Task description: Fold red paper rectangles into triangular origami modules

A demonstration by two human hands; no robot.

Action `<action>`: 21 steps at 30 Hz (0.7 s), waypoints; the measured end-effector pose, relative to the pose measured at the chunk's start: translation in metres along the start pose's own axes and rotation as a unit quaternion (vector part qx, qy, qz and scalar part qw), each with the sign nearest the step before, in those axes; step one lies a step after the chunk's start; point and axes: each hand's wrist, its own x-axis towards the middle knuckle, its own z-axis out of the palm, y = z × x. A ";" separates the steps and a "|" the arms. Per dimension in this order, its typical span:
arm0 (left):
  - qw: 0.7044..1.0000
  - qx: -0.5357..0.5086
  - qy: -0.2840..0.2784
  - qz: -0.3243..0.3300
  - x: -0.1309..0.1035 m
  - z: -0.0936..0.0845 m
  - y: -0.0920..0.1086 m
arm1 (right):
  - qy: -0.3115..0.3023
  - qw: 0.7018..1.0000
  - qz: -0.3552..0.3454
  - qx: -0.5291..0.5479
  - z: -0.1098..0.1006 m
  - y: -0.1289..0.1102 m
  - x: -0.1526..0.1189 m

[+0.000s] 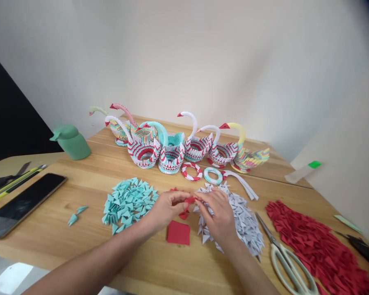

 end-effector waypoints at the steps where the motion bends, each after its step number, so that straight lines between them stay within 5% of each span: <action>1: 1.000 0.017 -0.001 0.007 0.000 0.000 0.000 | -0.001 1.000 -0.008 0.005 0.000 0.000 0.000; 6: 0.990 0.123 0.032 0.056 -0.002 0.001 0.005 | -0.003 0.999 -0.024 0.045 -0.002 0.001 -0.003; 15: 0.999 -0.011 0.031 -0.009 -0.001 -0.003 0.008 | -0.060 0.995 -0.040 0.071 -0.003 0.005 -0.001; 21: 0.999 0.035 0.028 -0.002 0.000 -0.001 0.002 | -0.065 0.990 0.028 0.123 0.000 0.001 -0.003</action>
